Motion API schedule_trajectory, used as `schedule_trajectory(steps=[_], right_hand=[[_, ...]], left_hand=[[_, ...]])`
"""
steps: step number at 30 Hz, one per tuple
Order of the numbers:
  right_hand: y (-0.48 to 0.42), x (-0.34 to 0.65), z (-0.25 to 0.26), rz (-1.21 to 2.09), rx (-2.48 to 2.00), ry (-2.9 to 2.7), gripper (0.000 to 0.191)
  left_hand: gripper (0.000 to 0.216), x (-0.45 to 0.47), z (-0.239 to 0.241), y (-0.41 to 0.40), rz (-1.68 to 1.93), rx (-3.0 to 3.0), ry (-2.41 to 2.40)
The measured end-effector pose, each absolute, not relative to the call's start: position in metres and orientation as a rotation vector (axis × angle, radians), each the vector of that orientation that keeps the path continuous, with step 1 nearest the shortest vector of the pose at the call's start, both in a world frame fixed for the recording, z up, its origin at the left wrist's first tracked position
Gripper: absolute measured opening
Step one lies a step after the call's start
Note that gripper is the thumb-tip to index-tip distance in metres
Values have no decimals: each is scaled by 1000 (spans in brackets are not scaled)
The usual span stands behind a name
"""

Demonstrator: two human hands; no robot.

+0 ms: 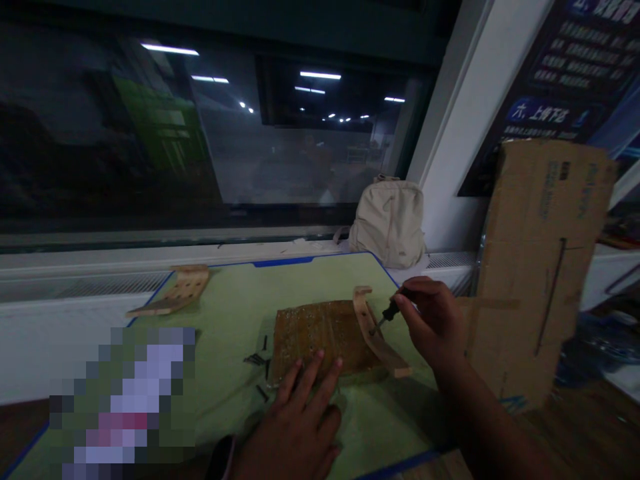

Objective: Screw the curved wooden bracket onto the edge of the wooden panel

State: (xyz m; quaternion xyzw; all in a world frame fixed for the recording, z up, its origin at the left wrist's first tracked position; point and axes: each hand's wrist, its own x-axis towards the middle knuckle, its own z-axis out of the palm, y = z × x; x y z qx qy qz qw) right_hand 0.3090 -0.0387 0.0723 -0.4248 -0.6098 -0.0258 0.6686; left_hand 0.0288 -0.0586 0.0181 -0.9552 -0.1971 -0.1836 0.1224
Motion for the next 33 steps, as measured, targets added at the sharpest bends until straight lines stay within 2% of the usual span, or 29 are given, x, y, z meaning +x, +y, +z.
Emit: schedule_trajectory(steps=[4, 8, 11, 13, 16, 18, 25, 30, 33], right_hand=[[-42, 314, 74, -167, -874, -1492, 9], [-49, 301, 79, 71, -770, -1643, 24], [-45, 298, 75, 172, -794, -1543, 19], [-40, 303, 71, 108, -867, -1403, 15], [-36, 312, 67, -49, -979, -1276, 22], [-38, 312, 68, -83, -955, -1324, 19], [-43, 290, 75, 192, -803, -1461, 11], [-39, 301, 66, -110, -929, -1341, 26], [-43, 306, 69, -177, -837, -1557, 23]], left_hand=[[33, 29, 14, -57, -532, -2775, -559], [37, 29, 8, -53, -590, -2746, -541], [37, 29, 9, -55, -628, -2750, -540], [36, 29, 12, -57, -627, -2774, -552], [34, 29, 17, -59, -592, -2800, -584], [31, 29, 19, -59, -576, -2802, -576], [31, 30, 13, -56, -659, -2778, -565], [30, 30, 12, -57, -711, -2818, -553], [31, 30, 11, -56, -700, -2839, -554]])
